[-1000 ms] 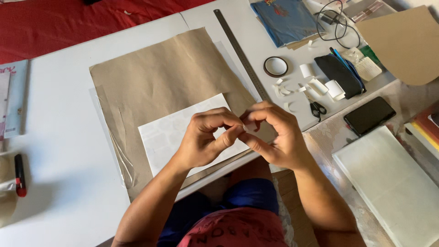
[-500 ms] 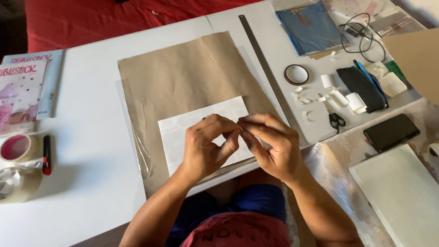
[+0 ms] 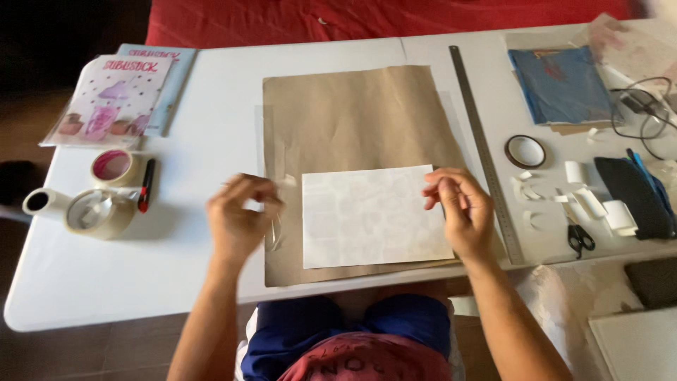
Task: The person places a white sheet of paper on a brown paper bag and applies small pieces of white tape to the edges. They repeatedly pick up tape pieces, press them onto the paper, and smooth them down. The person lifts and turns the paper to apply tape to different sides.
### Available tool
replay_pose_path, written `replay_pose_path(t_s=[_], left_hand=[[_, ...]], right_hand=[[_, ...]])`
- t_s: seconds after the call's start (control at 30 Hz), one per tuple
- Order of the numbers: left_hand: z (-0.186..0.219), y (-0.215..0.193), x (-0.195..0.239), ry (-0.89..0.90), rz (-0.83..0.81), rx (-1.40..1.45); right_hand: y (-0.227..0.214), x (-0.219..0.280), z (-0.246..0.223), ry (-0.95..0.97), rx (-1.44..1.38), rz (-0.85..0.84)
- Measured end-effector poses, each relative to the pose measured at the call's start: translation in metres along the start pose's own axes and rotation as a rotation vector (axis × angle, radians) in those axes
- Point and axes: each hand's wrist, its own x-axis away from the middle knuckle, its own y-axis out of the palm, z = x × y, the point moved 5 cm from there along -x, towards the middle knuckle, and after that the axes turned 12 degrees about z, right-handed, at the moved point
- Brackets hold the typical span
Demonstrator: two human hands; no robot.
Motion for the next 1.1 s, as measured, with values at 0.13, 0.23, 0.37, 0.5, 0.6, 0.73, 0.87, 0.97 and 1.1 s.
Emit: replay_pose_path(t_s=[0.13, 0.23, 0.37, 0.5, 0.6, 0.73, 0.87, 0.97, 1.1], left_hand=[[-0.154, -0.141, 0.006, 0.038, 0.063, -0.543], [-0.222, -0.230, 0.007, -0.004, -0.005, -0.836], [-0.279, -0.284, 0.008, -0.267, -0.190, -1.094], [-0.282, -0.281, 0.009, -0.406, -0.277, -1.176], [-0.257, -0.263, -0.001, -0.266, -0.239, -1.184], [-0.192, -0.207, -0.018, -0.072, -0.209, -1.086], [-0.129, -0.110, -0.018, 0.075, -0.253, -0.883], [-0.104, -0.027, 0.002, -0.078, -0.402, -0.454], [-0.081, 0.051, 0.014, -0.120, -0.580, -0.237]], right_hand=[[-0.029, -0.015, 0.057, 0.204, 0.096, -0.017], [-0.035, -0.021, 0.082, 0.356, 0.150, -0.046], [-0.035, -0.026, 0.089, 0.404, 0.195, -0.067], [-0.027, -0.029, 0.088, 0.415, 0.220, -0.115], [-0.033, -0.028, 0.102, 0.489, 0.254, -0.089], [-0.042, -0.031, 0.124, 0.385, 0.302, -0.096], [-0.054, -0.026, 0.167, 0.399, 0.252, -0.071], [-0.042, -0.021, 0.138, 0.495, 0.184, -0.048], [-0.045, -0.017, 0.135, 0.557, 0.129, -0.038]])
